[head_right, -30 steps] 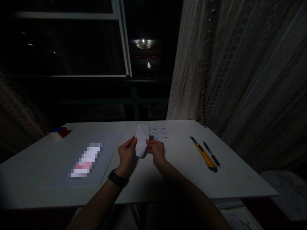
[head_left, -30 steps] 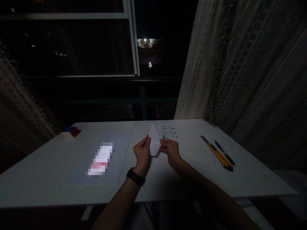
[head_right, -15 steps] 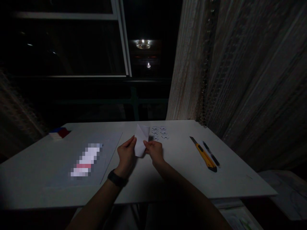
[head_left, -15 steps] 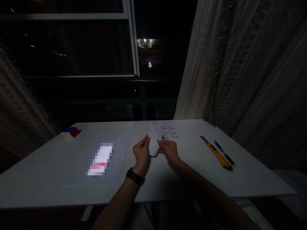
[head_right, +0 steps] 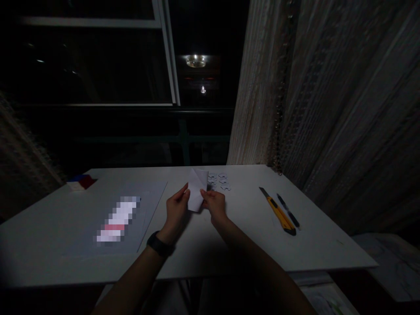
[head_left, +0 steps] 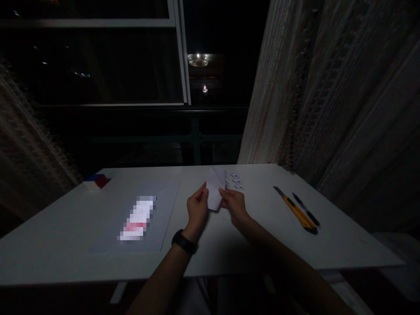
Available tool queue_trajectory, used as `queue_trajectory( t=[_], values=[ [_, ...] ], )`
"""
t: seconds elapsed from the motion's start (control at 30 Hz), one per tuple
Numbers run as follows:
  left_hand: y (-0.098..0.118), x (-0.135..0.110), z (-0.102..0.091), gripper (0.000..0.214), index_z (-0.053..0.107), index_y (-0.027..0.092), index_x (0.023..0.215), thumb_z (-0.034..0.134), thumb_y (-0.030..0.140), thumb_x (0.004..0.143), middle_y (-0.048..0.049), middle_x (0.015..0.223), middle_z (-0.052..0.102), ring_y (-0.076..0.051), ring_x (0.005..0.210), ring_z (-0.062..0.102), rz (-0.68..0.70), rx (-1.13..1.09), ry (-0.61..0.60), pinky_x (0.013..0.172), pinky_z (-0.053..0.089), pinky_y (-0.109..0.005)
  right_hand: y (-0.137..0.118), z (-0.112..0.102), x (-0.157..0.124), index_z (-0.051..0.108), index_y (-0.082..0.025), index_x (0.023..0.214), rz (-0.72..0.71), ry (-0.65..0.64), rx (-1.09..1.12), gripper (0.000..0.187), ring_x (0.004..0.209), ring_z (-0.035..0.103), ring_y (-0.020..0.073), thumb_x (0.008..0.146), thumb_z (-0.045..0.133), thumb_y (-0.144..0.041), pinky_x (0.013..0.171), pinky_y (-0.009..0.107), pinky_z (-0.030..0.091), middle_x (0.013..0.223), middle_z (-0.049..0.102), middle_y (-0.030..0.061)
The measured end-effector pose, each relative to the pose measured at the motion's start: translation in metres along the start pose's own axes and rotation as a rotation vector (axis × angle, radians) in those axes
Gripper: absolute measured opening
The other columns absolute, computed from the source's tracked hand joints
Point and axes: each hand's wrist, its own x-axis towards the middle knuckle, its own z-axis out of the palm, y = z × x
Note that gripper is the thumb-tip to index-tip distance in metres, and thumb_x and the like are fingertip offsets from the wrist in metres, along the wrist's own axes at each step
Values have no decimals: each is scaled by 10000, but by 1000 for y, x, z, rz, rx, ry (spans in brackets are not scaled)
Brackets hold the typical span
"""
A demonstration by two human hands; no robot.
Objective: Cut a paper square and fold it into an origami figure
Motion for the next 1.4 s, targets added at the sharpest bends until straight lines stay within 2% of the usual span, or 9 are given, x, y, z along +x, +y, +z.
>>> queue_trajectory(
  t=[0.3,0.57,0.73,0.87,1.1,1.23,1.4],
  values=[
    [0,-1,-1,387,618,142,1056,624,291,699,-115,1020,649,-226,964,589,72,41,39,875,427,-362,0,2,-2,607,-115,590,26,-30,-50,297,495,590,142,539,722,-384,484,260,506,558,634,43],
    [-1,1,-2,373,624,144,1047,616,289,703,-106,1039,642,-227,972,585,85,83,35,876,427,-356,2,1,-2,602,-114,583,38,-43,-77,288,462,574,128,554,718,-375,454,246,504,531,619,37],
    [-2,2,-3,370,622,142,1050,608,282,708,-107,1026,648,-224,977,583,84,59,39,886,420,-356,2,2,-3,587,-108,554,107,-84,-101,274,487,596,141,547,729,-342,469,259,519,569,636,57],
    [-1,2,-3,371,624,133,1043,619,268,697,-114,1029,645,-224,970,586,68,33,31,884,421,-361,3,0,-2,590,-106,552,100,-89,-121,265,477,592,143,547,731,-330,463,260,521,526,618,48],
    [4,3,-3,335,638,128,1013,620,227,694,-115,1026,647,-212,970,585,78,10,75,897,409,-352,2,2,-4,590,-105,539,158,-146,-146,247,439,580,125,565,725,-311,448,238,520,513,620,44],
    [4,5,-5,336,638,120,1011,623,222,690,-121,1010,652,-215,935,598,83,44,68,873,422,-361,3,3,-3,573,-107,522,146,-123,-156,241,399,563,118,553,734,-283,430,230,513,445,585,20],
    [0,7,-6,349,627,123,1035,610,233,705,-121,1025,646,-219,949,591,84,45,74,879,416,-367,5,3,-2,573,-109,533,121,-132,-154,253,400,556,102,554,733,-304,446,220,512,459,587,11]
  ],
)
